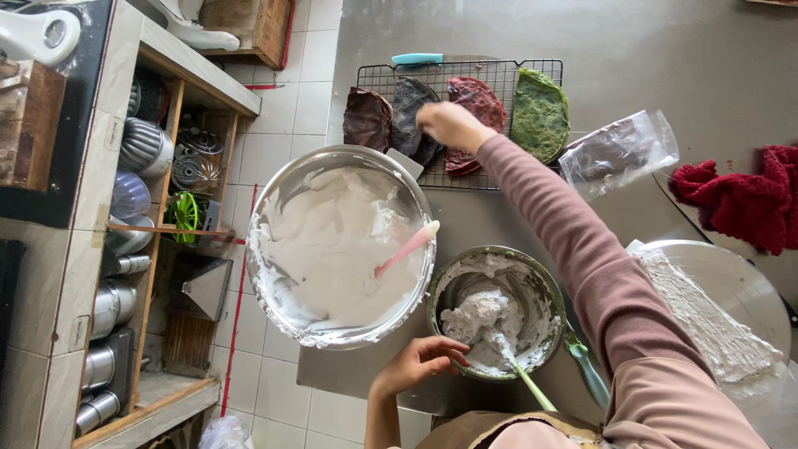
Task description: The person places thin dark cake layers onto a turntable and spreads white frosting over each layer using a small spatula.
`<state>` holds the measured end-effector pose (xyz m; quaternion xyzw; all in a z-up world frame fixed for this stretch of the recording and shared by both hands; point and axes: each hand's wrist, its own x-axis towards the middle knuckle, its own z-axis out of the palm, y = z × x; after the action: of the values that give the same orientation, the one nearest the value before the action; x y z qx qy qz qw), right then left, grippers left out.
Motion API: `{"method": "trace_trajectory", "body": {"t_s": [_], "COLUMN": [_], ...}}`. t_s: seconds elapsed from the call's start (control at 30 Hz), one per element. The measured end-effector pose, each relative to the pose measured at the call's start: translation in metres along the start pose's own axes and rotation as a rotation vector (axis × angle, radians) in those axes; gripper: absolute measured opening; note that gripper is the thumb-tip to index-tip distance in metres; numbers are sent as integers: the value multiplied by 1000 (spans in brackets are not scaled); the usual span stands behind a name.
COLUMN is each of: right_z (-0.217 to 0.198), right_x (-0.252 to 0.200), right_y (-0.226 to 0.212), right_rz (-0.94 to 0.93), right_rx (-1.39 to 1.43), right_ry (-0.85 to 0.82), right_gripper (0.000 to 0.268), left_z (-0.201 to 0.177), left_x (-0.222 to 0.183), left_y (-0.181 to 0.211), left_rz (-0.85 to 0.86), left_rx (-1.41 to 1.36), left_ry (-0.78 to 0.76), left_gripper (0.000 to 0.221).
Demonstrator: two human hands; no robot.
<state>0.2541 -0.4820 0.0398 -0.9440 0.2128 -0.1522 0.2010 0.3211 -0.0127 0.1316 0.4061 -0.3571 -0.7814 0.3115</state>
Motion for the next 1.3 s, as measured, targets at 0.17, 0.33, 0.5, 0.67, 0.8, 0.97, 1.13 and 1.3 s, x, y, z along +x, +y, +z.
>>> {"method": "trace_trajectory", "body": {"t_s": [0.17,0.33,0.5,0.67,0.8,0.97,1.13,1.3], "right_z": [-45,-147,-249,-294,-304,-313,-319,-297], "right_x": [25,3,-92,-210,-298,-386,-462,-527], "right_y": [11,-20,-106,-182,-231,-269,-261,-240], "right_rz": [158,-6,222,220,201,313,432,586], "right_rx": [293,333,244,-79,-132,-202,69,434], "right_ry": [250,490,358,248,292,264,235,10], "right_gripper": [13,10,15,18,16,21,36,27], "left_z": [8,25,45,88,160,215,229,253], "left_x": [3,27,89,147,149,171,176,175], "left_y": [8,18,26,80,118,116,116,129], "left_rz": [-21,30,387,610,948,669,747,534], "left_rx": [75,112,114,-80,301,468,419,439], "left_ry": [0,-113,76,235,323,260,17,-191], "left_gripper": [43,45,35,53,79,55,26,24]}}
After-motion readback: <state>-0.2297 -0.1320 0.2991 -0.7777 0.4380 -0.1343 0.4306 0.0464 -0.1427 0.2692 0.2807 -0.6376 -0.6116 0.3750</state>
